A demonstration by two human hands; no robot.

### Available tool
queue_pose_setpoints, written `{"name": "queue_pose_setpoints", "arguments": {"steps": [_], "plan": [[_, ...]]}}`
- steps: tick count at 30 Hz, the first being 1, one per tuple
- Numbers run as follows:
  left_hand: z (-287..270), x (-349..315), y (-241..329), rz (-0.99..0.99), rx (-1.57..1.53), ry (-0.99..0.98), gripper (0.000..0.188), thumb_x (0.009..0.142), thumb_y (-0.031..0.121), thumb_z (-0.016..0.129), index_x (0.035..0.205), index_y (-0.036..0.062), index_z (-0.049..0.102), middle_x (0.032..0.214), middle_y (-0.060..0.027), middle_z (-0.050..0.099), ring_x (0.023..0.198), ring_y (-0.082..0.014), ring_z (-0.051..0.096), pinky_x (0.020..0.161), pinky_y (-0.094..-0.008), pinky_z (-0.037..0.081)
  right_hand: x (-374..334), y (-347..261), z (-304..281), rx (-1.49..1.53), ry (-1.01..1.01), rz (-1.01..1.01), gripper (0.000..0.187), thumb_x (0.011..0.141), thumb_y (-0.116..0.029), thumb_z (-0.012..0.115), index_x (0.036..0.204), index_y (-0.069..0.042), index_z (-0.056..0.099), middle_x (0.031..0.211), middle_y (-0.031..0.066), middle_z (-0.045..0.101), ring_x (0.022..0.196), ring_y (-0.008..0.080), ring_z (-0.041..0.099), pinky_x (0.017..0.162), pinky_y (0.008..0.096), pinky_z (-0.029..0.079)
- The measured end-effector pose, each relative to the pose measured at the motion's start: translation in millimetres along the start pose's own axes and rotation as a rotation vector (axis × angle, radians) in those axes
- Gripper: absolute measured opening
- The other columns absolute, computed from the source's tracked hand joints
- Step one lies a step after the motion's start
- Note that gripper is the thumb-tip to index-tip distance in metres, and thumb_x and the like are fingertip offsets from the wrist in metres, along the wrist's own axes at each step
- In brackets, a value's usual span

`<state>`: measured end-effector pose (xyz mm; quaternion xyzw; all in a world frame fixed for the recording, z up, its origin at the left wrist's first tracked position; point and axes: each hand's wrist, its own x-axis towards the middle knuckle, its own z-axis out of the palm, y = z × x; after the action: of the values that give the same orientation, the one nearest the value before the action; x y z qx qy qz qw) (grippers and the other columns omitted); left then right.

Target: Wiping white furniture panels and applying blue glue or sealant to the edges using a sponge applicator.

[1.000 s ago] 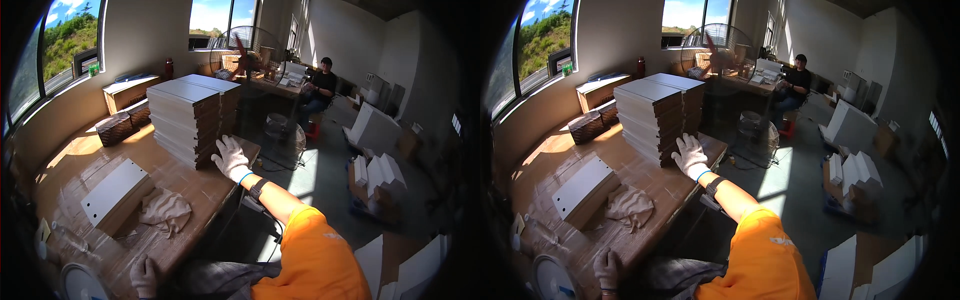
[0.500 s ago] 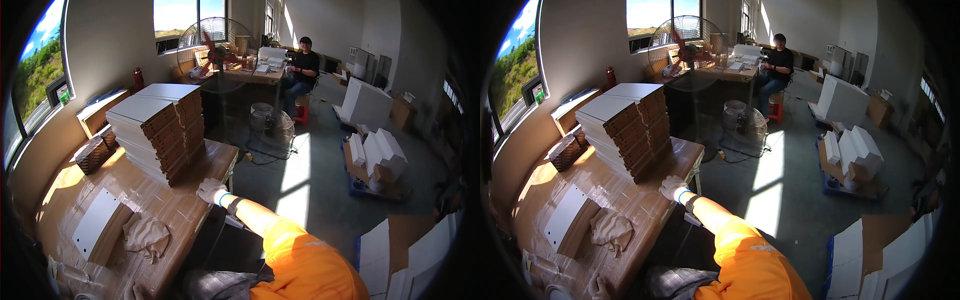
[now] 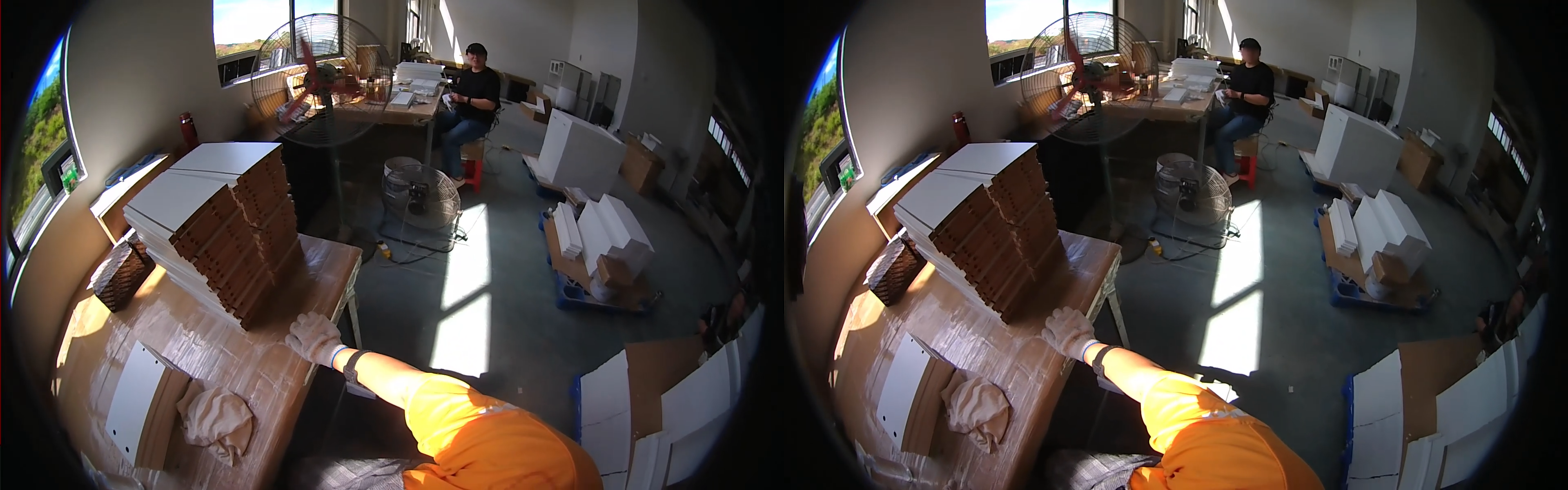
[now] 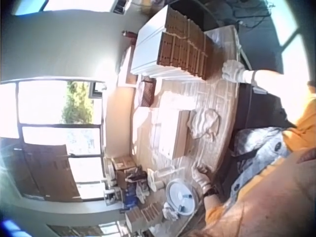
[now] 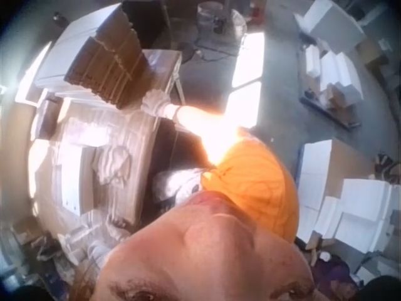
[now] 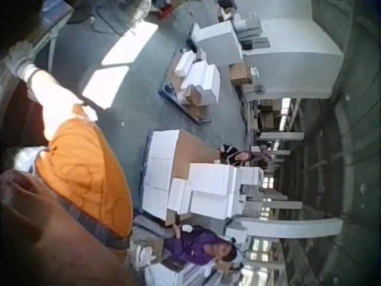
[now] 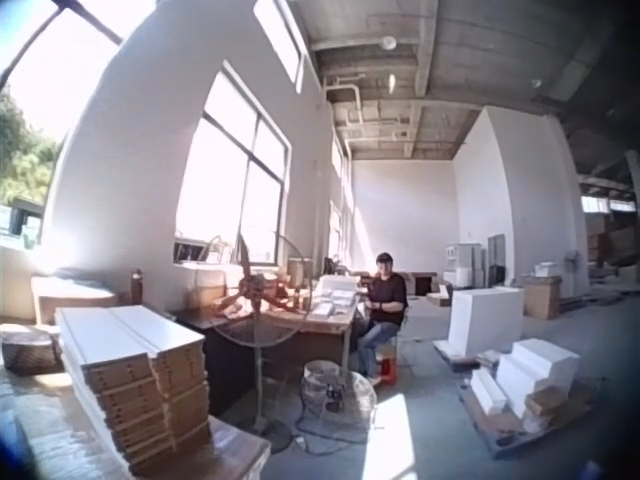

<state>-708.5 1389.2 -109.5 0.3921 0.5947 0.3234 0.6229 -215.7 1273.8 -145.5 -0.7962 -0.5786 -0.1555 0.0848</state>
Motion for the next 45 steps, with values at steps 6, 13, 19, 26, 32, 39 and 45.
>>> {"name": "queue_pose_setpoints", "arguments": {"steps": [6,13,19,26,32,39,45], "plan": [[-1,15,0,-0.073,-0.008,0.036,0.039,0.090,0.033,0.047,0.057,0.0213,0.029,0.046,0.0085,0.020,0.037,-0.0084,0.019,0.035,-0.0257,0.016,1,1,6,0.059,0.003,0.042,0.022,0.088,-0.031,0.045,0.079,-0.018,0.060,0.086,0.0000,0.060,0.087,0.0201,0.052,0.075,0.0341,0.040],[-12,18,1,-0.109,-0.024,-0.023,0.039,0.091,0.033,0.046,0.058,0.0210,0.030,0.047,0.0086,0.021,0.039,-0.0082,0.020,0.036,-0.0255,0.017,0,1,3,0.096,0.009,0.084,0.022,0.088,-0.032,0.045,0.081,-0.019,0.061,0.085,-0.0005,0.060,0.087,0.0199,0.052,0.075,0.0337,0.040],[-13,18,1,-0.127,-0.062,-0.062,0.039,0.091,0.033,0.046,0.058,0.0209,0.030,0.047,0.0088,0.022,0.039,-0.0080,0.020,0.036,-0.0254,0.017,-3,16,-3,0.445,0.070,0.206,0.022,0.088,-0.028,0.048,0.089,-0.013,0.064,0.094,0.0061,0.062,0.096,0.0266,0.054,0.084,0.0367,0.043],[-22,20,-4,-0.163,-0.117,-0.093,0.039,0.091,0.033,0.046,0.058,0.0208,0.030,0.048,0.0090,0.022,0.040,-0.0079,0.019,0.036,-0.0253,0.017,-185,211,-75,0.246,0.143,1.303,0.048,0.088,-0.032,0.046,0.128,-0.006,0.048,0.128,0.0186,0.050,0.118,0.0342,0.047,0.100,0.0395,0.037],[-14,18,5,-0.223,-0.142,-0.110,0.039,0.092,0.031,0.046,0.058,0.0200,0.030,0.048,0.0082,0.022,0.040,-0.0078,0.021,0.037,-0.0247,0.020,-446,307,-215,-0.021,1.224,1.984,0.038,0.086,-0.028,0.045,0.104,0.001,0.060,0.107,0.0231,0.061,0.101,0.0363,0.058,0.086,0.0422,0.044],[-18,20,6,-0.196,-0.116,-0.104,0.024,0.093,0.024,0.047,0.073,0.0138,0.040,0.059,0.0038,0.033,0.051,-0.0094,0.033,0.045,-0.0244,0.032,-502,344,-184,0.458,1.378,1.916,0.036,0.087,-0.028,0.046,0.103,0.001,0.059,0.107,0.0187,0.060,0.096,0.0296,0.059,0.079,0.0386,0.047],[-44,34,-11,-0.160,-0.136,-0.112,0.015,0.094,0.022,0.049,0.090,0.0079,0.051,0.070,0.0008,0.045,0.063,-0.0111,0.044,0.054,-0.0255,0.040,-278,333,-65,1.614,0.681,1.408,0.009,0.081,-0.015,0.054,0.087,-0.011,0.057,0.077,0.0069,0.058,0.071,0.0194,0.054,0.066,0.0403,0.046]]}}
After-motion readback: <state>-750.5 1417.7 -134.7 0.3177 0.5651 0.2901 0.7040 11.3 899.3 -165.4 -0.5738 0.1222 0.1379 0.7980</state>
